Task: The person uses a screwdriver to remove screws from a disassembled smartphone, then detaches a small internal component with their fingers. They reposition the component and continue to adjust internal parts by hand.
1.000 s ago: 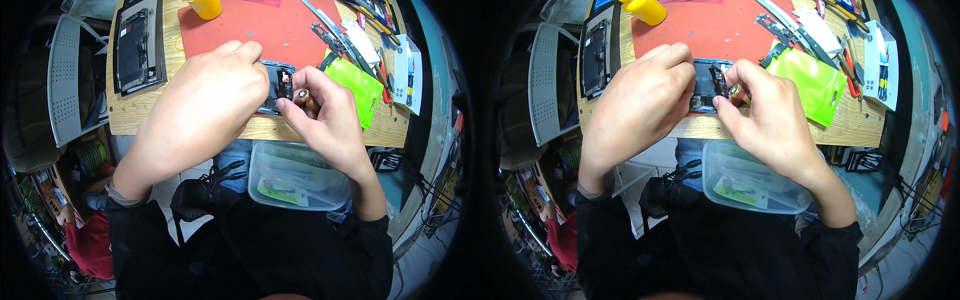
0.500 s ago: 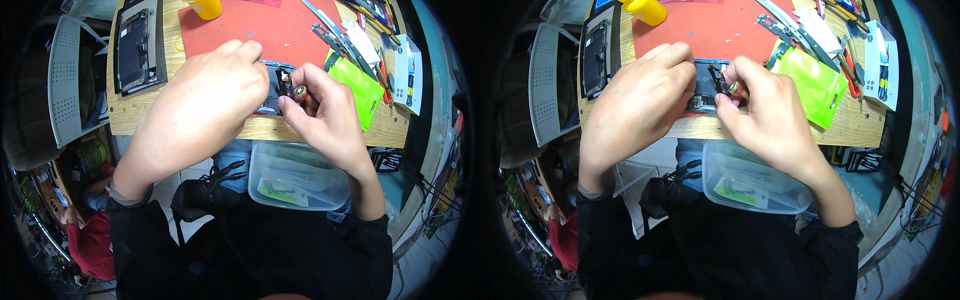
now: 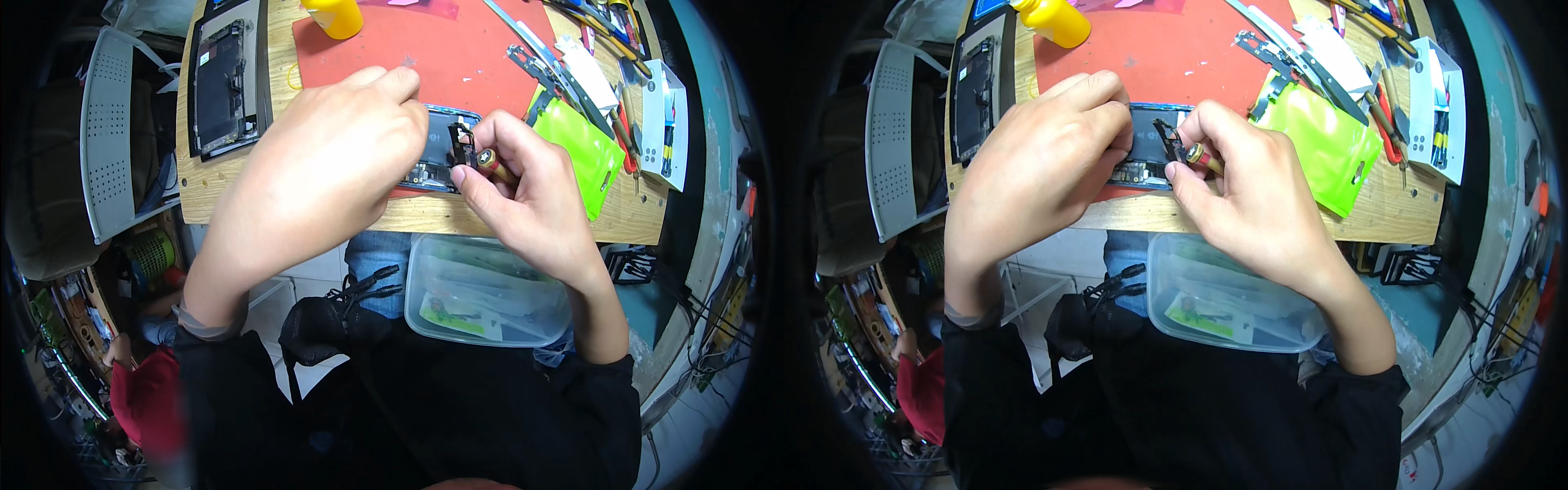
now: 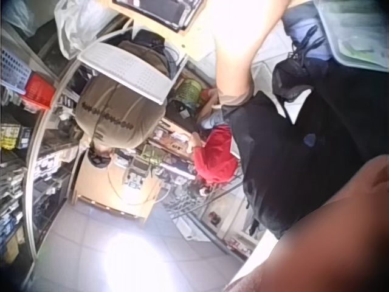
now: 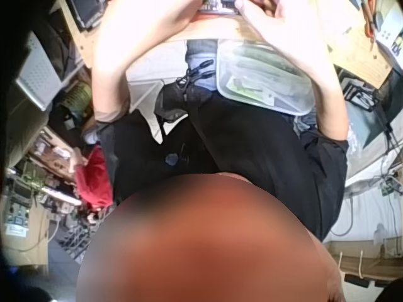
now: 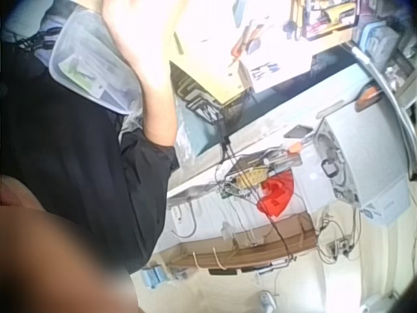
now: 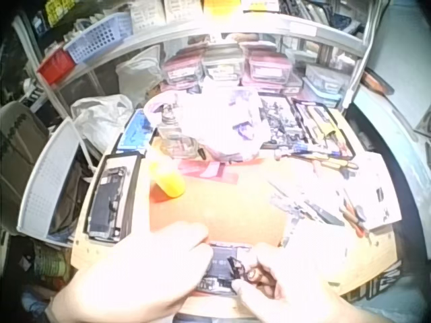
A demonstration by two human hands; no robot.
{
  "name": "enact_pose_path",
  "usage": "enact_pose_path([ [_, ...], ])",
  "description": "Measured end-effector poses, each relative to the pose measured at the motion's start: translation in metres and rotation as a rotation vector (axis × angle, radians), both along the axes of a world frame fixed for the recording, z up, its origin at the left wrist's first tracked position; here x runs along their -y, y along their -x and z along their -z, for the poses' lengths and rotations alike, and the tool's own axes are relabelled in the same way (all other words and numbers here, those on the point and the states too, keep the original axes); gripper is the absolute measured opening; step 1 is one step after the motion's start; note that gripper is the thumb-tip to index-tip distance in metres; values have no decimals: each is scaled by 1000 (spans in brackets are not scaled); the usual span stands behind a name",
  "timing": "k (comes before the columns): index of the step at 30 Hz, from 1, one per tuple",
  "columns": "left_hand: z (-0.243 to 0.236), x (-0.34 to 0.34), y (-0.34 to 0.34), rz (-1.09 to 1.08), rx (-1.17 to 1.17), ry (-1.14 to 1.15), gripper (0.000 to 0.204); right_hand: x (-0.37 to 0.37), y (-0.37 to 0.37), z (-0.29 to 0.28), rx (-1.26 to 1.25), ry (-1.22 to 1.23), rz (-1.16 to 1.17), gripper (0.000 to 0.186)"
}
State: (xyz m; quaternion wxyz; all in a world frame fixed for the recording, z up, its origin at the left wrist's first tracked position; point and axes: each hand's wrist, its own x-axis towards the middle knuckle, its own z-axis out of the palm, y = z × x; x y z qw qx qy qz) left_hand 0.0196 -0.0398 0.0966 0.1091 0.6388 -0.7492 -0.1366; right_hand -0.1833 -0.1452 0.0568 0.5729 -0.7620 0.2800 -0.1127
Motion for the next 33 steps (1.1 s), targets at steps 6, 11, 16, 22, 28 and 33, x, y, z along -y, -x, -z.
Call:
enact_pose_path([
  [6,-2,0,2,11,27,-17,16,3,3,4,-4,51,-5,21],
  [11,-4,1,10,19,101,-2,16,2,2,9,56,92,-12,22],
  [16,-6,-2,16,18,163,-16,14,1,2,11,50,82,-16,22],
  [22,-5,-6,21,32,173,-15,19,1,1,10,62,117,-19,22],
  [28,-6,-4,19,37,179,-38,21,1,0,9,57,119,-4,22],
  [33,-6,-3,18,24,148,-13,18,0,1,7,40,80,-3,23],
])
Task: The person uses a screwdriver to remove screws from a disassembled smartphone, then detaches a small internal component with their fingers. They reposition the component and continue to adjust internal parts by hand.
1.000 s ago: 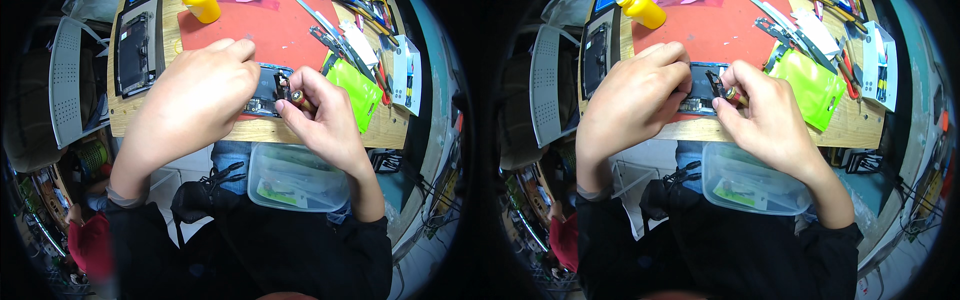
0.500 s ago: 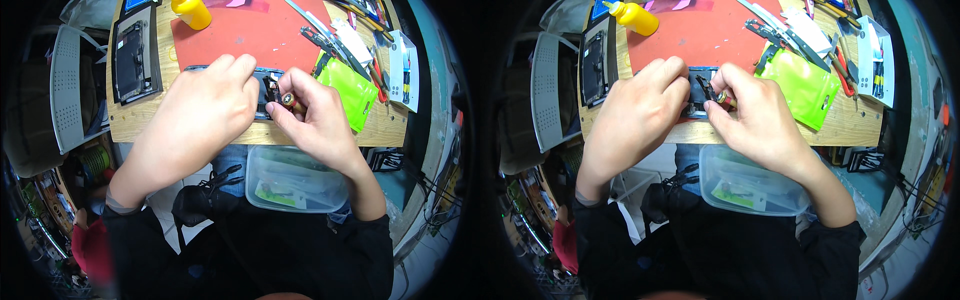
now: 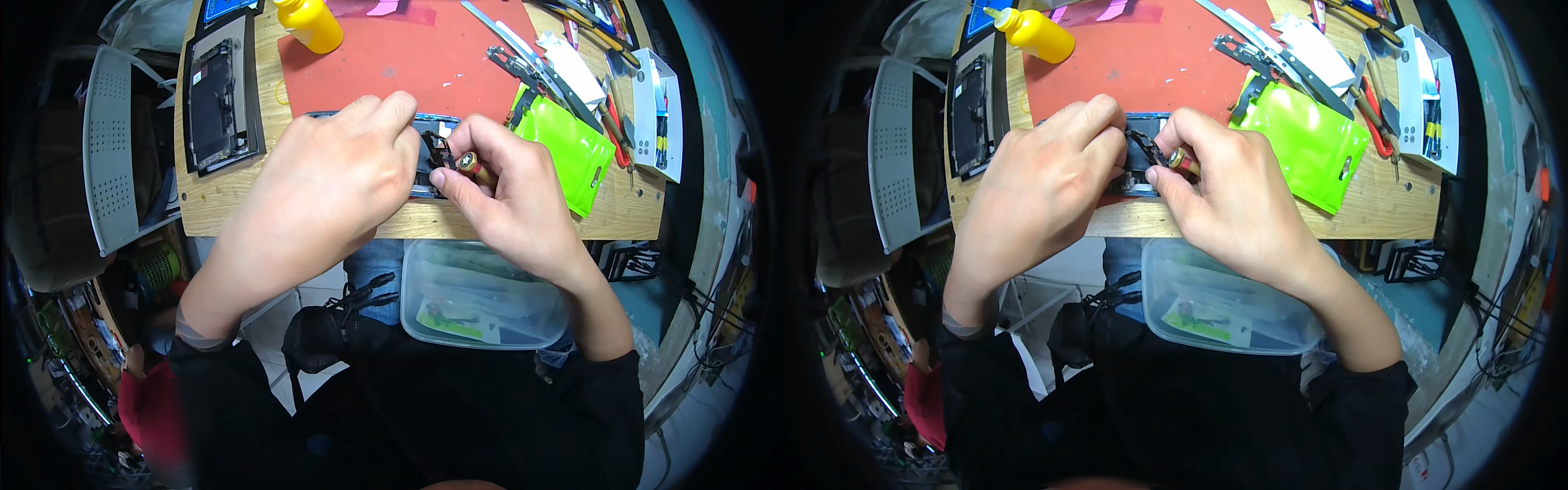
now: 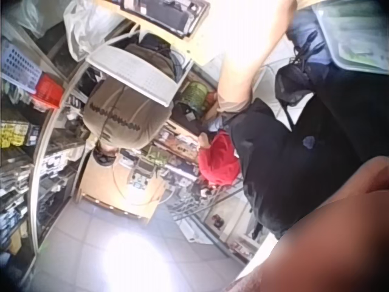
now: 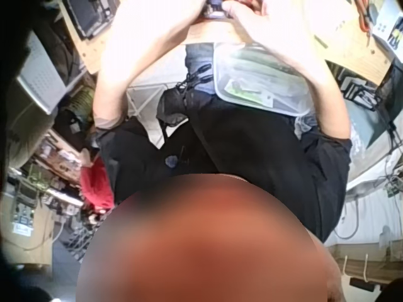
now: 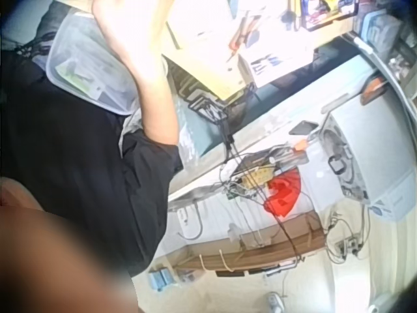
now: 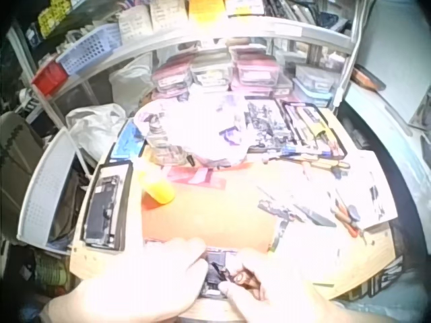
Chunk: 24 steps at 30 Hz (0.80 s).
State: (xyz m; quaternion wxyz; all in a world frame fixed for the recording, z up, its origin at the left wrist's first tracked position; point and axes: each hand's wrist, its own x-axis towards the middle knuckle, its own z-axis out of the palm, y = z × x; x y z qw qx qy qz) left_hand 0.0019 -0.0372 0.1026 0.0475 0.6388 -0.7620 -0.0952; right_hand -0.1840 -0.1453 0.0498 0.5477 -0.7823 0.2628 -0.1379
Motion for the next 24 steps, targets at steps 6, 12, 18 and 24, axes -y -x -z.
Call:
enact_pose_path([
  [6,0,3,-4,5,-21,-15,17,-3,-2,-3,-14,-66,30,23],
  [12,-1,4,-2,-2,2,-13,17,5,-4,-2,-79,-195,-7,18],
  [18,1,6,-2,2,50,-26,16,9,-4,-2,-125,-274,-24,16],
  [24,0,7,1,6,133,-25,16,2,-3,-5,-87,-170,19,17],
])
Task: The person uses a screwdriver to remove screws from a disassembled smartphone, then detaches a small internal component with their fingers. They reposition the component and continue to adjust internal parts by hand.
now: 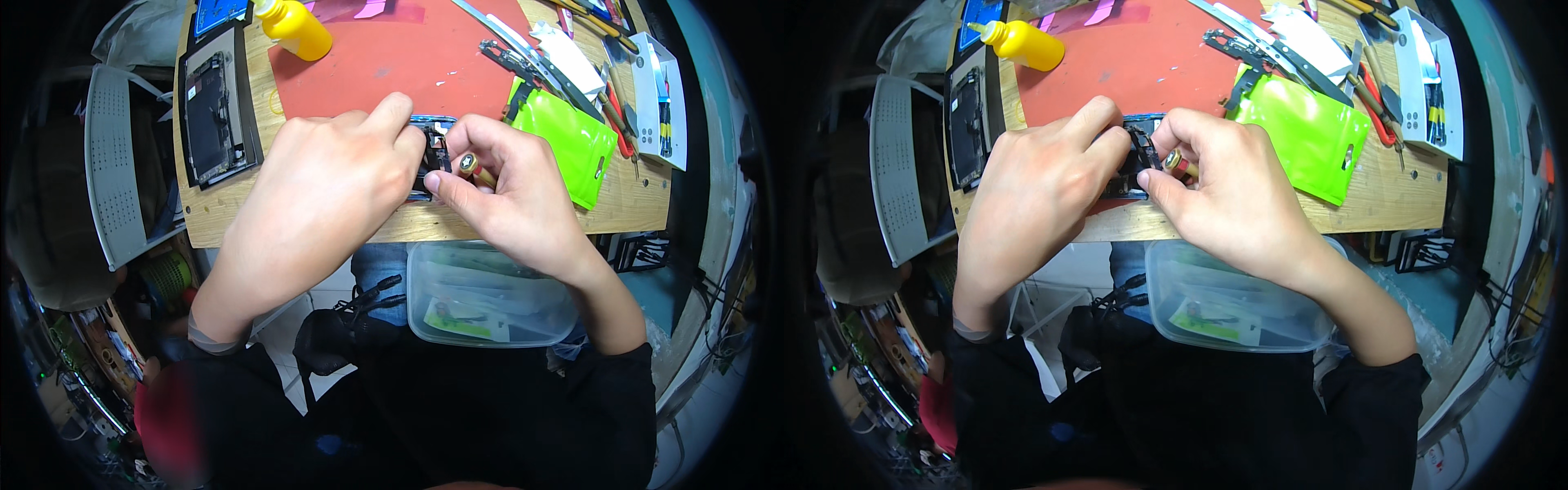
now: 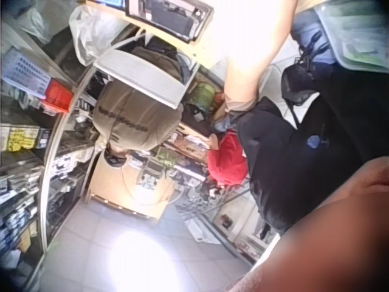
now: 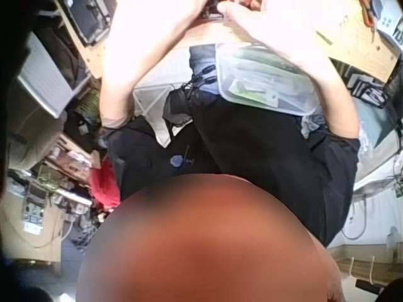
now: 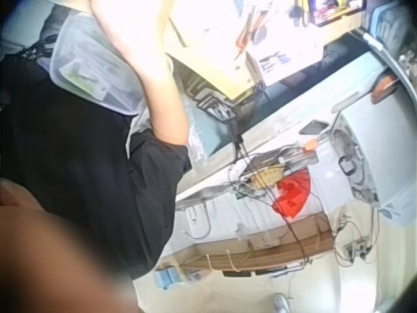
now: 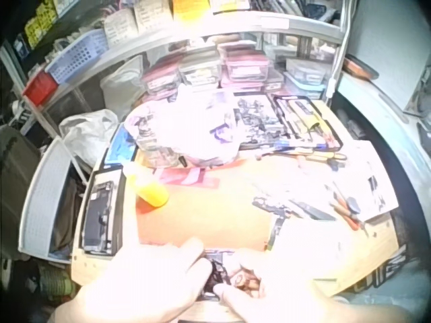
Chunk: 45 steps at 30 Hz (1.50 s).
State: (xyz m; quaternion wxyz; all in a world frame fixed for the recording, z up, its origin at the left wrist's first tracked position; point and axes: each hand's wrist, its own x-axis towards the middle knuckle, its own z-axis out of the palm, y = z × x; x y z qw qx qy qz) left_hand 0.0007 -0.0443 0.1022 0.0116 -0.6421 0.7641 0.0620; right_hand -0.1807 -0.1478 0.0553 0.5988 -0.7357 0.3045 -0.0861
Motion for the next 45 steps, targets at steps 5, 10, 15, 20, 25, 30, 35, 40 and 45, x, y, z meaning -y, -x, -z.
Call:
enact_pose_path([
  [5,2,1,-2,2,-52,45,17,-4,2,2,34,-15,25,19],
  [10,3,-1,-4,-11,-72,59,17,-6,3,4,41,-1,28,21],
  [15,4,1,-7,-6,-73,56,19,-12,1,6,93,144,56,22],
  [20,5,0,-8,-11,-60,49,19,-13,3,7,97,210,34,22],
  [25,6,-3,-10,-46,-105,39,18,-13,3,8,111,188,26,21],
  [30,1,-13,-9,-67,-154,126,17,-11,4,9,124,171,8,21],
  [35,-1,-23,-10,-120,-178,106,16,-11,2,11,145,151,28,20],
  [40,4,-21,-14,-119,-243,75,13,-10,4,9,120,154,13,20],
  [45,4,-20,-16,-95,-247,46,9,-10,4,9,125,172,0,20],
])
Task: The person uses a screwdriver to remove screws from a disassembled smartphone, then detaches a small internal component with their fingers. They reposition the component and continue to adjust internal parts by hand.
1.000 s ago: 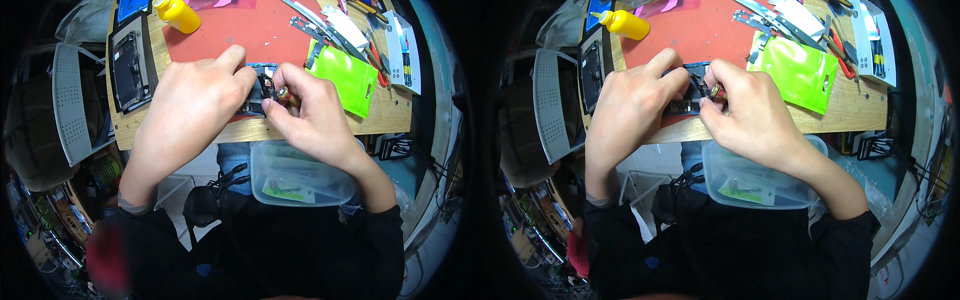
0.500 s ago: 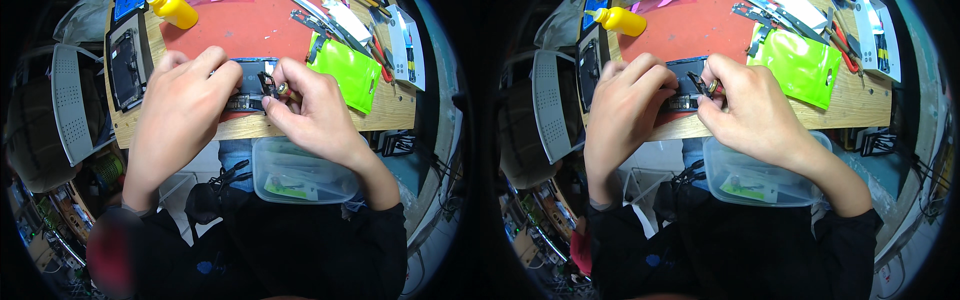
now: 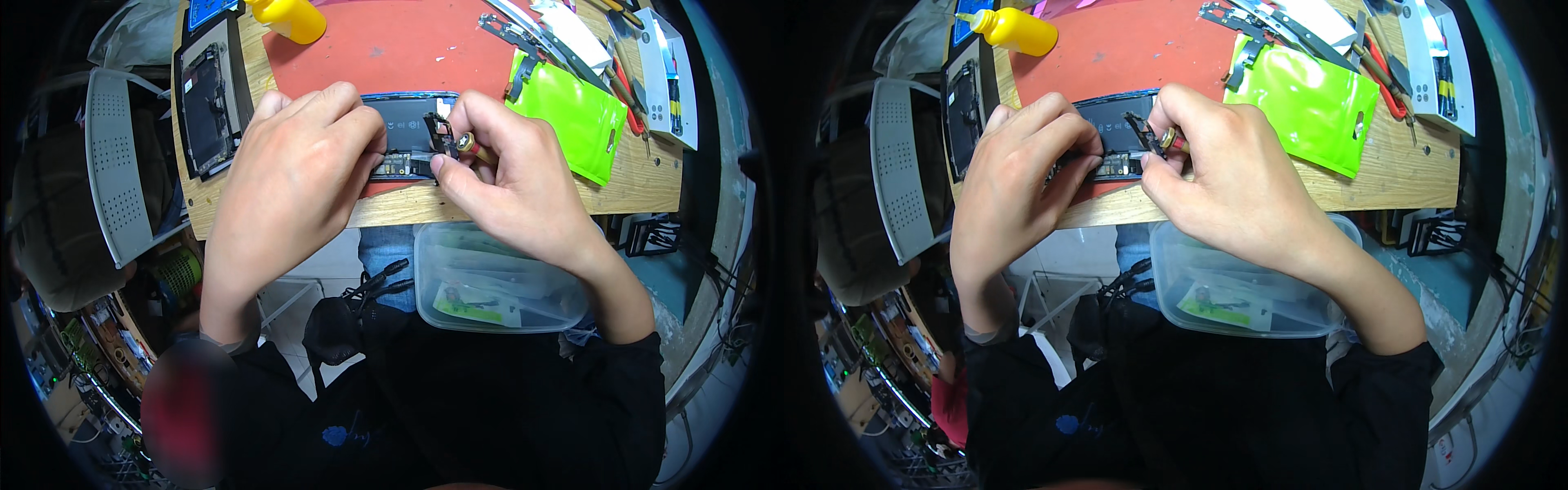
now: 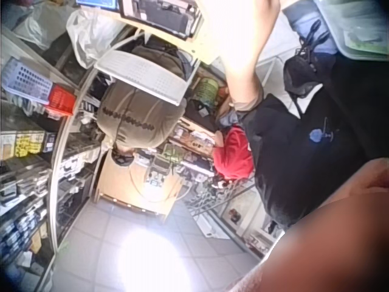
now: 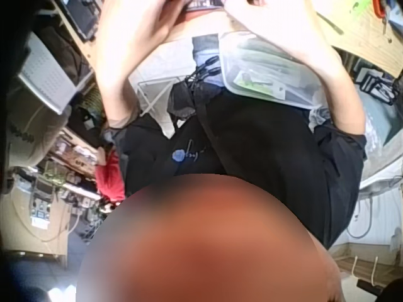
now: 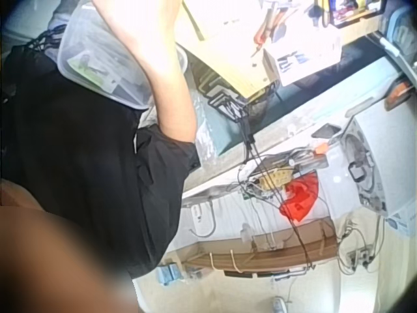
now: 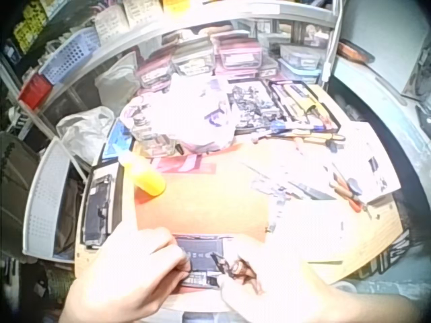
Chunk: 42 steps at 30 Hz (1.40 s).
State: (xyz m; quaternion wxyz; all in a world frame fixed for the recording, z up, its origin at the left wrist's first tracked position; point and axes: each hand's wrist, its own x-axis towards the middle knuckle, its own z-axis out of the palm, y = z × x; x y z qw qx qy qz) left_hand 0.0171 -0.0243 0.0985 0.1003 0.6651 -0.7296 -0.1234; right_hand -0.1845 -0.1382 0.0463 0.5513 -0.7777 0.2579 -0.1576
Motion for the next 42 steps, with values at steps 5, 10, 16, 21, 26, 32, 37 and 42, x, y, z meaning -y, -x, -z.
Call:
enact_pose_path([
  [5,0,1,-1,10,-21,1,9,1,1,2,14,12,1,19],
  [10,1,2,-4,25,-72,3,11,1,1,5,72,157,-27,20],
  [16,4,3,-7,25,-130,5,12,1,-3,-3,73,251,3,31],
  [21,7,1,-4,2,-136,44,11,8,-9,-12,113,681,53,34],
  [26,9,-5,-5,-52,-181,49,8,11,-21,-11,76,695,-152,21],
  [32,12,-12,-4,-97,-215,73,6,10,-30,-10,13,691,-282,15],
  [37,19,-14,-6,-113,-223,113,8,9,-33,-12,-11,690,-316,16],
  [42,22,-17,-7,-102,-229,108,12,8,-38,-16,-26,666,-323,18],
])
